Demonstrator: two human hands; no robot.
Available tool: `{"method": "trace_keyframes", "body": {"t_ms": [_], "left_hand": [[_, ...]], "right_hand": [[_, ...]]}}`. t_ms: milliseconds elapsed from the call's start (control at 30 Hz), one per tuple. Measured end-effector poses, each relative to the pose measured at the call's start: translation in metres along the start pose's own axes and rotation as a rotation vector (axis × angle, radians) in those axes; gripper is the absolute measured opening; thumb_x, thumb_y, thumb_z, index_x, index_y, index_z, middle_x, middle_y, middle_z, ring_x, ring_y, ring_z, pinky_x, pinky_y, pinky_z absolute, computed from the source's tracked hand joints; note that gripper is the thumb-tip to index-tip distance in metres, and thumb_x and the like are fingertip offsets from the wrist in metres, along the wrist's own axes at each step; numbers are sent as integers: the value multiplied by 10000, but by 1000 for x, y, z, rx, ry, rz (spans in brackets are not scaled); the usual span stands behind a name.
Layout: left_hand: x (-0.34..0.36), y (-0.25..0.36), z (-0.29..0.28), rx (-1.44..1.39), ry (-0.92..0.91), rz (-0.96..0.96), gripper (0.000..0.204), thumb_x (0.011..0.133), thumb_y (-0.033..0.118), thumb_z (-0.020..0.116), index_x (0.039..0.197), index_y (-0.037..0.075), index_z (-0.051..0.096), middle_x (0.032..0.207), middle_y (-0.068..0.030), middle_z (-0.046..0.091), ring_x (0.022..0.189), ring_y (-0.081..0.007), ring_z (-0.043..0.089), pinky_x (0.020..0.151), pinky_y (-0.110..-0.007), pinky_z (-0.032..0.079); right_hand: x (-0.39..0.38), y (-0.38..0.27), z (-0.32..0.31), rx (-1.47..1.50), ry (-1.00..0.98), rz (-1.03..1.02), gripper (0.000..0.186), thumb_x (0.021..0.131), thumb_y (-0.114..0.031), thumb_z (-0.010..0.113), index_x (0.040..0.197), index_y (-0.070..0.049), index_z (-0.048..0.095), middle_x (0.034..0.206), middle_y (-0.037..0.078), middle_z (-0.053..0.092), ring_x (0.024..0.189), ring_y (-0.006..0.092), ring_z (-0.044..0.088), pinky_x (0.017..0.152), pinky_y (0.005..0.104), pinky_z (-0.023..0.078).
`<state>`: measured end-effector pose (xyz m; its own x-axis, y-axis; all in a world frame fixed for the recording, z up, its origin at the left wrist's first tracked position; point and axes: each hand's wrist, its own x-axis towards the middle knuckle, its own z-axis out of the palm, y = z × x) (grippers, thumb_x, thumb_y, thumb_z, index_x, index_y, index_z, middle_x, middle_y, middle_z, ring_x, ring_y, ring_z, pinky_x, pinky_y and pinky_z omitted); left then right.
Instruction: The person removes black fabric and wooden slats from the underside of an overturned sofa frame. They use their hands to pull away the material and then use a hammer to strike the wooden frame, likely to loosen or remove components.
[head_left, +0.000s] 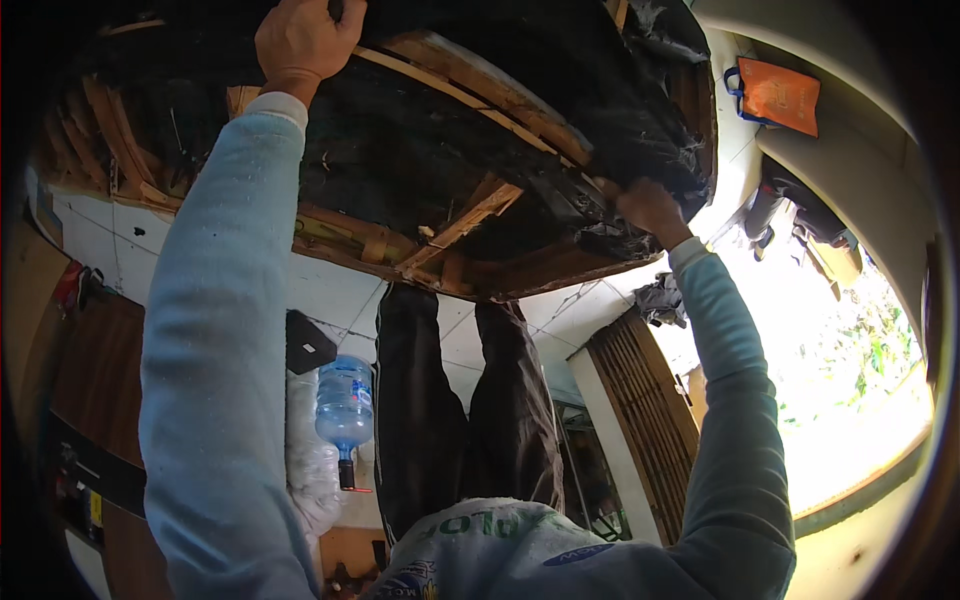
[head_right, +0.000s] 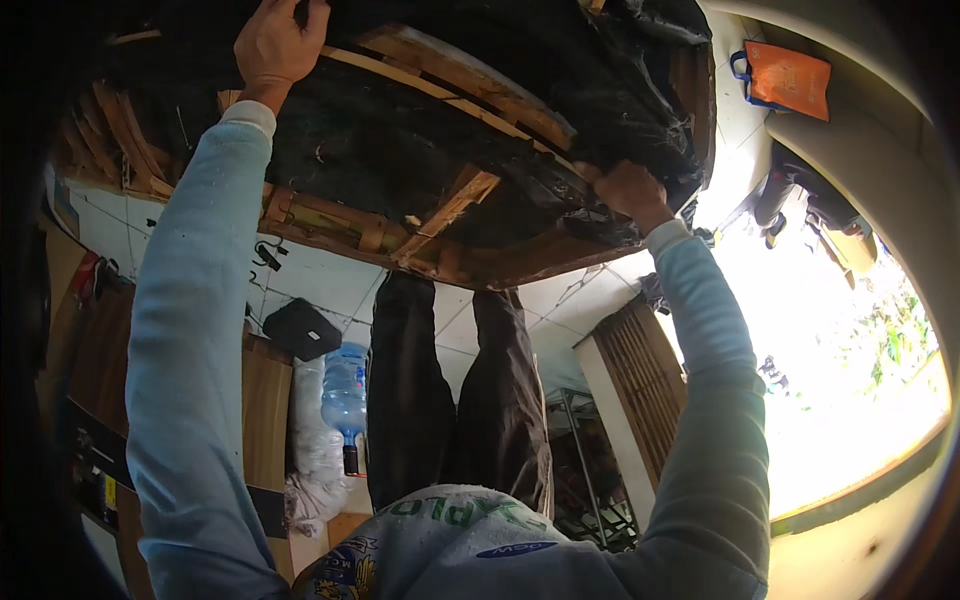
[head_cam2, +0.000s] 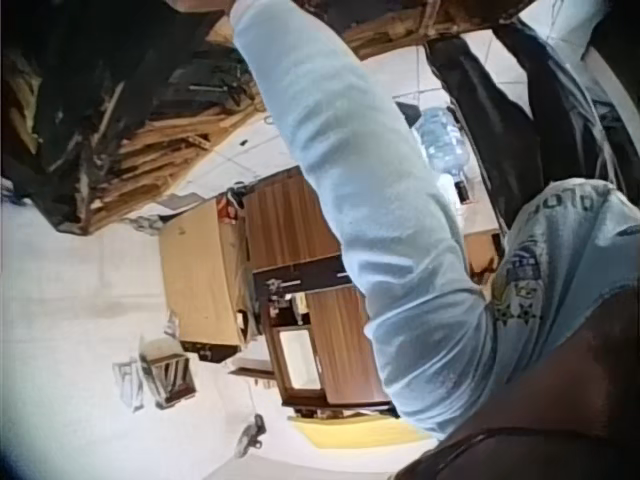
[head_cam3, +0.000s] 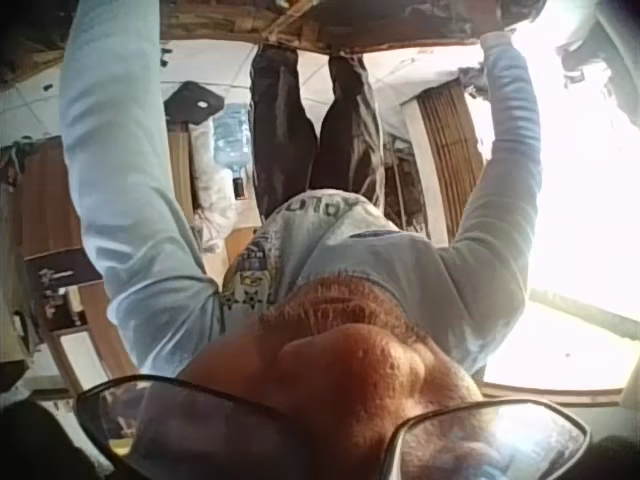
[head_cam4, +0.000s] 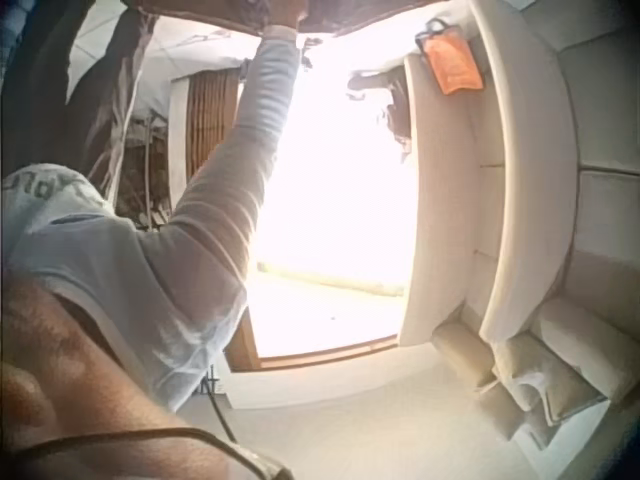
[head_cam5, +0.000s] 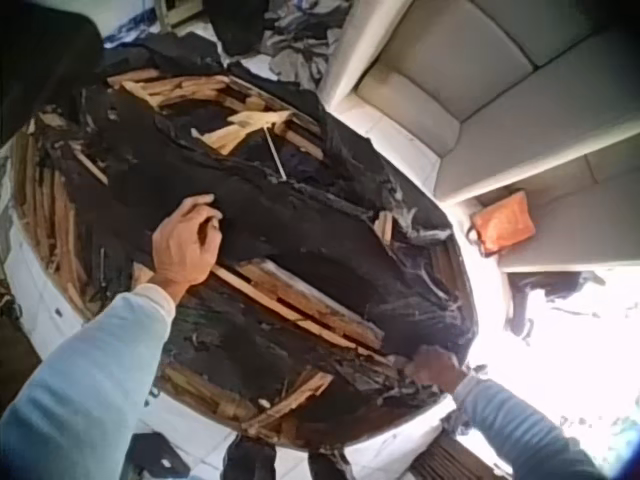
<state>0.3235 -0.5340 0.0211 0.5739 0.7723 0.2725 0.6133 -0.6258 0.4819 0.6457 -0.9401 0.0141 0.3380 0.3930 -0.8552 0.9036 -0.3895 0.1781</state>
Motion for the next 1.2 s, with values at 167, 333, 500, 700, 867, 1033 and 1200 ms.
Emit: {"method": "trace_keyframes", "body": {"t_ms": [167, 333, 500, 700, 867, 1033, 1200], "left_hand": [[-7, -4, -8, 63, -30, -35, 166, 957, 174, 653, 1046, 59, 734, 1273, -104, 704, 936, -363, 710, 846, -437, 573], [-8, -1, -4, 72, -55, -56, 154, 973, 151, 631, 1044, 57, 729, 1272, -106, 702, 870, -348, 711, 797, -413, 570], [-6, 2, -2, 71, -36, -25, 148, 974, 146, 631, 1040, 56, 727, 1262, -103, 705, 841, -336, 713, 777, -412, 571], [-6, 0, 1, 81, -45, -10, 146, 970, 148, 644, 1055, 61, 725, 1272, -105, 703, 862, -341, 714, 798, -411, 570], [-17, -41, 14, 28, -98, -29, 246, 1014, 365, 602, 1175, 256, 752, 1371, 43, 673, 1157, -232, 698, 935, -385, 581], [-11, -43, 25, 82, -91, 28, 254, 1030, 362, 571, 1186, 273, 751, 1383, 58, 667, 1195, -223, 690, 952, -376, 587], [-11, -37, 20, 72, -128, -5, 259, 1029, 358, 564, 1163, 257, 761, 1382, 51, 668, 1201, -225, 687, 948, -385, 591]], "right_hand": [[25, 42, -10, 578, 188, -215, 342, 1019, -295, 627, 1205, -10, 665, 960, 184, 747, 811, 359, 704, 770, 465, 582], [26, 17, -43, 1846, -70, 256, 295, 1019, -245, 651, 1260, -75, 647, 990, 114, 739, 695, 211, 647, 664, 329, 538], [-58, 1, -6, 1115, 243, -75, 447, 990, -220, 714, 1374, -26, 595, 1179, 189, 723, 1050, 269, 692, 908, 388, 546], [-136, -9, 70, 380, 675, -182, 559, 949, -193, 763, 1426, -20, 527, 1394, 224, 577, 1152, 367, 664, 915, 447, 566], [-145, -55, 112, 1504, 674, 526, 463, 981, -357, 755, 1226, -17, 559, 1058, 98, 623, 899, 203, 657, 793, 338, 551], [-122, -55, 152, 1926, 522, 438, 463, 996, -464, 662, 1206, -58, 591, 981, 55, 688, 888, 150, 662, 785, 309, 550], [-97, -83, 136, 2235, 664, 548, 468, 998, -398, 638, 1285, -41, 543, 987, 49, 705, 856, 135, 663, 739, 284, 551]]}}
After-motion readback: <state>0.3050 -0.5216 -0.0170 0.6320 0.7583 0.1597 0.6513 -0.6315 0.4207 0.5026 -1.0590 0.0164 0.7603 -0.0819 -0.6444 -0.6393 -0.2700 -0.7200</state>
